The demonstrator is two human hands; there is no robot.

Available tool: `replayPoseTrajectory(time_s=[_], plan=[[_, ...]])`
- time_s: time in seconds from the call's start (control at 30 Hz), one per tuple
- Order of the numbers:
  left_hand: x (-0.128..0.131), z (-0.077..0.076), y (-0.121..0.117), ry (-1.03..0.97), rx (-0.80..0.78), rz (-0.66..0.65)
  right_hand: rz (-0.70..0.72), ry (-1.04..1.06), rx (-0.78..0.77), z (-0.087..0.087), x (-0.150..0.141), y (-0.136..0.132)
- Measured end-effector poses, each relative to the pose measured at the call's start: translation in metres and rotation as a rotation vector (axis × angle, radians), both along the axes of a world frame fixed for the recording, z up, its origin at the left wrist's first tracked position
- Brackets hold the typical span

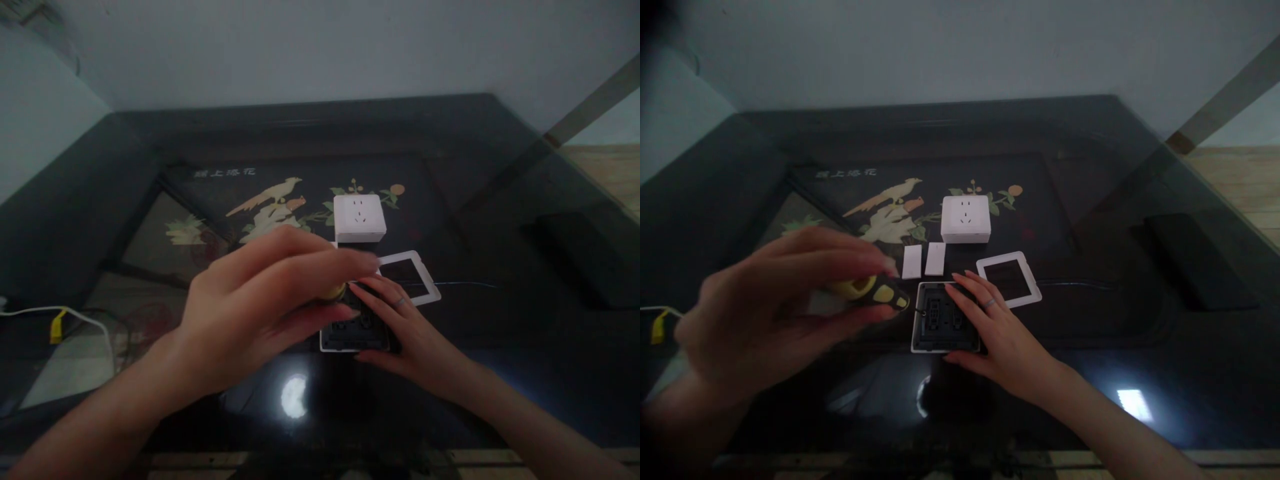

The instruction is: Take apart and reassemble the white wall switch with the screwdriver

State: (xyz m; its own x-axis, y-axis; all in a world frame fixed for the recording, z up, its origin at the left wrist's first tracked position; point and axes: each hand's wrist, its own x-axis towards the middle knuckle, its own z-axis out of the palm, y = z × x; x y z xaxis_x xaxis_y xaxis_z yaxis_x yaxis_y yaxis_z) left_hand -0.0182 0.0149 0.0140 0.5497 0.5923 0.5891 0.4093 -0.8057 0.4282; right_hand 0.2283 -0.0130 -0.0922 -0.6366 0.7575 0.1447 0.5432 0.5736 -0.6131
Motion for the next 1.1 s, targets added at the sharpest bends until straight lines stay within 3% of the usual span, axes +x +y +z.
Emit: replayPoseTrajectory(time_s=[0.1, 0.3, 0.4, 0.5, 0.63, 0.7, 0.9, 1.0, 1.1], plan=[[0.006, -0.003, -0.002, -0.049, 0.122, 0.022, 0.003, 0.021, 0.043, -0.003, 0.0, 0.0], [-0.003, 0.019, -0.013, 0.059, -0.244, -0.018, 0.008, -0.007, 0.023, 0.001, -0.001, 0.001], [-0.006, 0.017, -0.01, -0.011, -0.313, -0.01, 0.009, -0.003, 0.017, 0.001, 0.0, 0.0], [-0.003, 0.004, -0.004, -0.135, -0.164, 0.005, 0.006, 0.0, 0.025, -0.001, 0.0, 0.0], [0.003, -0.005, -0.002, -0.146, 0.085, 0.066, 0.001, 0.002, 0.04, -0.002, -0.001, -0.001], [0.002, -0.001, -0.005, -0.087, 0.059, 0.064, 0.004, 0.002, 0.041, -0.001, -0.001, 0.0], [-0.009, 0.019, -0.009, 0.112, -0.259, -0.058, 0.004, -0.018, 0.027, 0.002, 0.0, 0.0], [-0.009, 0.013, -0.006, 0.079, -0.216, -0.02, 0.008, -0.018, 0.026, 0.002, 0.0, 0.0], [-0.002, 0.0, -0.002, -0.052, -0.042, 0.057, 0.003, -0.013, 0.03, 0.002, -0.001, 0.0]])
